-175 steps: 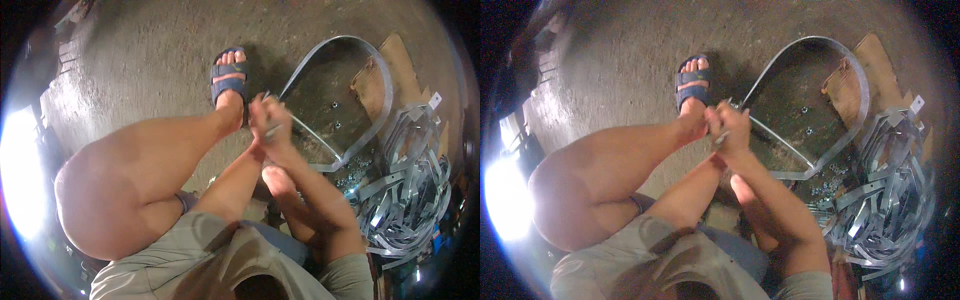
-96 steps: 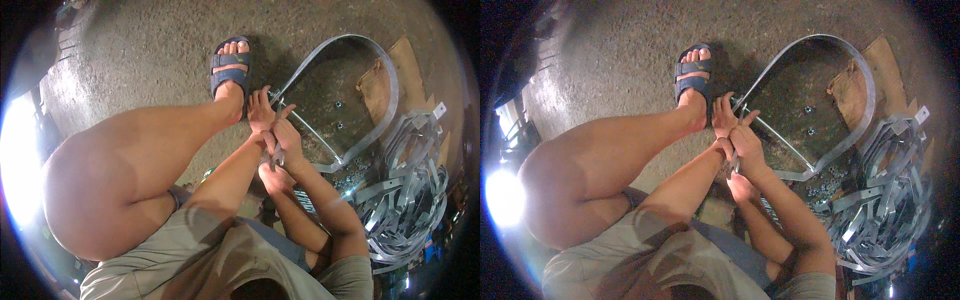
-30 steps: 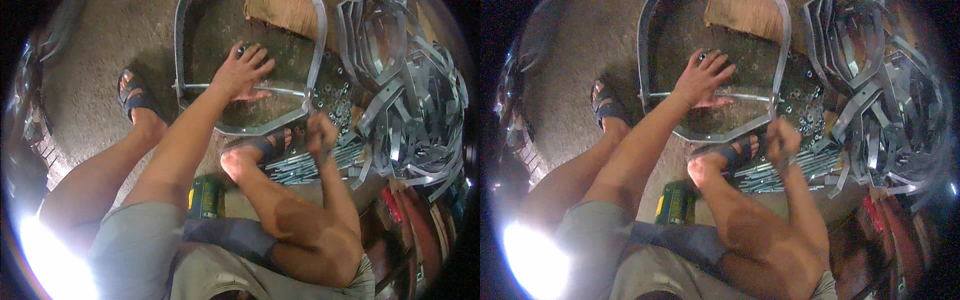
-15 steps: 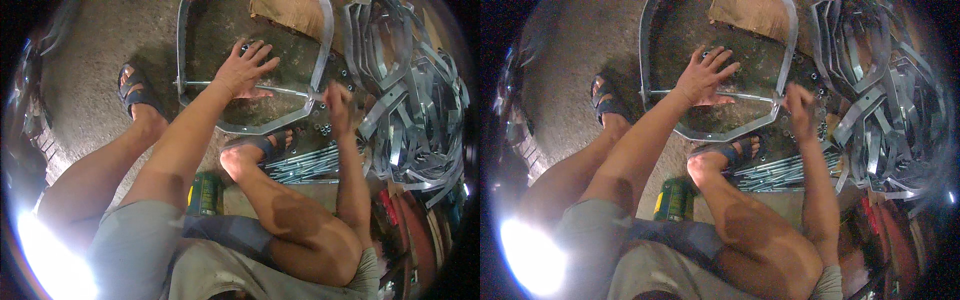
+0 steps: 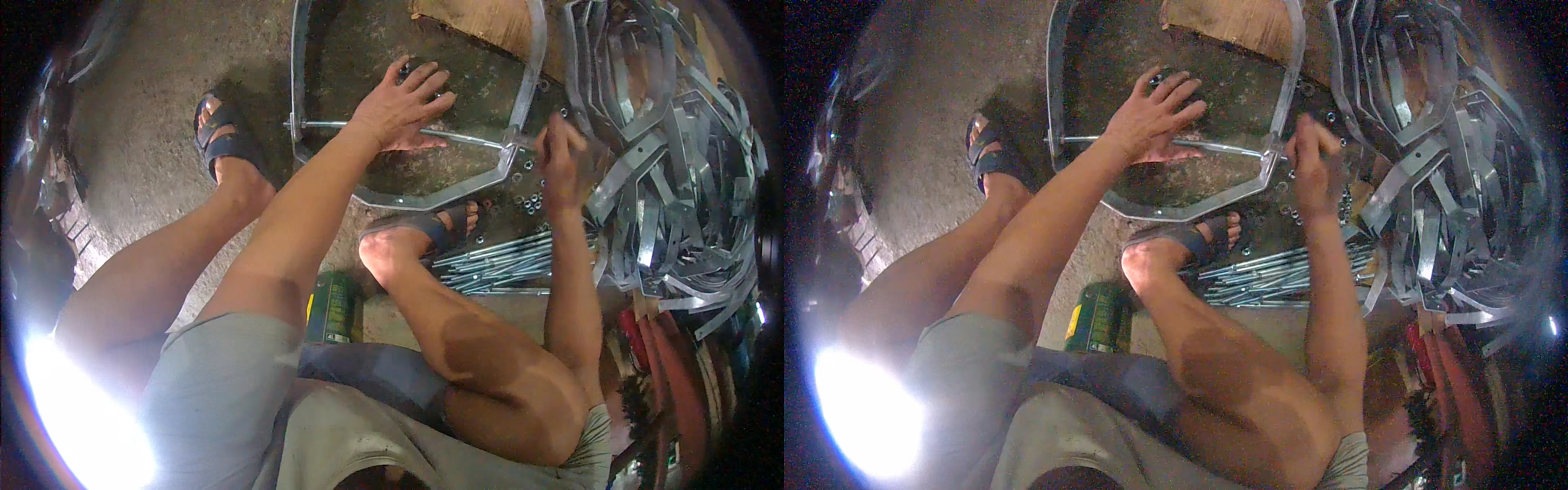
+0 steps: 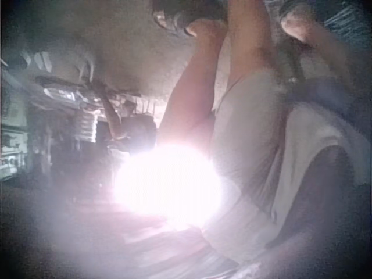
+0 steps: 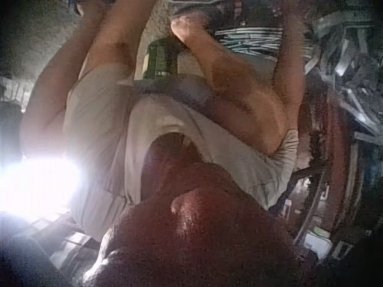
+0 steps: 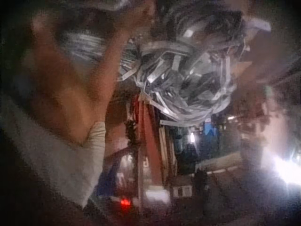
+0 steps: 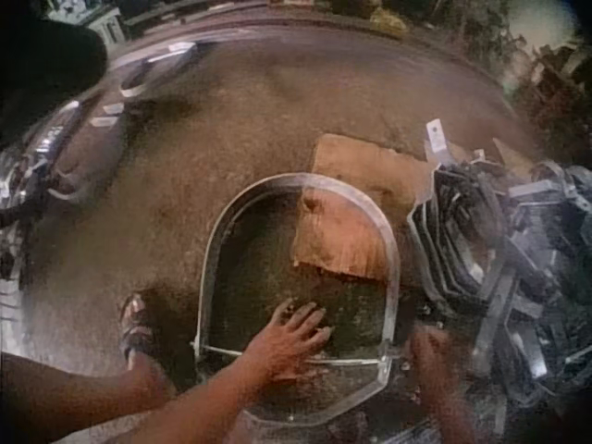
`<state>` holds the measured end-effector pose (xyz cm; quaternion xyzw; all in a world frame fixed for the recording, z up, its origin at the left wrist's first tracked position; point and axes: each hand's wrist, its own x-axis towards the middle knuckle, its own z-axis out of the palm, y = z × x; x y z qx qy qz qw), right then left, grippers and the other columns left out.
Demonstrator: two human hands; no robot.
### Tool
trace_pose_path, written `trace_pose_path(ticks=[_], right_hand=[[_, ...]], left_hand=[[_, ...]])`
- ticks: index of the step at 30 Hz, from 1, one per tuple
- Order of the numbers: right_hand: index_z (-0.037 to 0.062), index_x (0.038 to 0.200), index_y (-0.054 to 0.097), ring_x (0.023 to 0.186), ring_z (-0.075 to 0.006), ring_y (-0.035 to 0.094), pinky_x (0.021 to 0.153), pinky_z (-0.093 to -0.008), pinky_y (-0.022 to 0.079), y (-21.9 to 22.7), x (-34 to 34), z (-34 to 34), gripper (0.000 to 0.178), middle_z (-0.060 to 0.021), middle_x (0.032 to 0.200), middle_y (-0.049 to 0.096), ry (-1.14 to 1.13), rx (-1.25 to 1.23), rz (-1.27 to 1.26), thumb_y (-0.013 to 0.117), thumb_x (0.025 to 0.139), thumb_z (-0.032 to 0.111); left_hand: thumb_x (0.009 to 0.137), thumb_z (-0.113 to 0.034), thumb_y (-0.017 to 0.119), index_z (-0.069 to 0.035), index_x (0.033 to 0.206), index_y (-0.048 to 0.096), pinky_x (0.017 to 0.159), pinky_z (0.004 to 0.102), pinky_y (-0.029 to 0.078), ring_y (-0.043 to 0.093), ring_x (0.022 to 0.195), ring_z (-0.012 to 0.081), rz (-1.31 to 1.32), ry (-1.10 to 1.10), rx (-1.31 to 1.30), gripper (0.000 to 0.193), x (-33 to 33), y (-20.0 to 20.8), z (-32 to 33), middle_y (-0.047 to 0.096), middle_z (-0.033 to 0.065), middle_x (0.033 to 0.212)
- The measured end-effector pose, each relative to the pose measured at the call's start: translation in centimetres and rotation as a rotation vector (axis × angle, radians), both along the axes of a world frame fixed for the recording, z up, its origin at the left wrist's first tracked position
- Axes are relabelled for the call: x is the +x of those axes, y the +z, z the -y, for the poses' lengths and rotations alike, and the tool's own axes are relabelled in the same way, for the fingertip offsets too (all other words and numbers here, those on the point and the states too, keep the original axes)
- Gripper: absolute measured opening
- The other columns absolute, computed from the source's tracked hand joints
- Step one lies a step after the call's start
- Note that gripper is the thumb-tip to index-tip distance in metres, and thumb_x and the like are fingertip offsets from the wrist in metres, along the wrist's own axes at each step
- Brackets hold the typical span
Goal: The person sits on the floor and assembles a metal frame by inserting bolts and tightening them with a wrench. They handle washers and nuts to secure the frame components together.
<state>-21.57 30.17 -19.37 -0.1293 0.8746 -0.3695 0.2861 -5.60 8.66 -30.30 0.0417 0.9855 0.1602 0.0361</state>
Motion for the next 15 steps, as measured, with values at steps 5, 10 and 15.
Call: trace_pose_path(ticks=[5, 10, 15], right_hand=[[0.0177, 0.074, 0.051, 0.042, -0.0035, 0.028, 0.038, -0.0223, 0.019, -0.9, -5.6, 4.1, 0.036, 0.0054, 0.058, 0.043, -0.288, 0.007, 0.503, 0.059, 0.096, 0.046], [0.018, 0.075, 0.051, 0.043, -0.0017, 0.028, 0.038, -0.0218, 0.02, -2.7, -5.3, 2.9, 0.037, 0.0063, 0.058, 0.042, -0.188, -0.051, 0.508, 0.062, 0.093, 0.048], [0.0072, 0.072, 0.051, 0.058, -0.0086, 0.039, 0.053, -0.0273, 0.032, -1.6, 2.1, -3.0, 0.036, 0.001, 0.063, 0.043, 0.029, -0.151, -0.004, 0.055, 0.1, 0.029]], left_hand=[[0.077, -0.075, 0.057, -0.023, 0.142, 0.044, 0.115, 0.0606, 0.019, 0.033, 0.141, 0.0319, -0.033, 0.031, 0.024, 0.085, -0.7, 0.4, -0.2, 0.041, 0.0105, 0.148], [0.076, -0.078, 0.055, -0.028, 0.148, 0.038, 0.115, 0.0625, 0.017, 0.031, 0.143, 0.0323, -0.013, 0.06, -0.015, 0.089, -0.6, 0.3, -0.3, 0.038, 0.0103, 0.151], [0.076, -0.079, 0.053, -0.029, 0.15, 0.034, 0.114, 0.0654, 0.016, 0.03, 0.144, 0.0329, -0.011, 0.024, -0.019, 0.092, -0.1, 0.1, -0.3, 0.037, 0.0098, 0.153]])
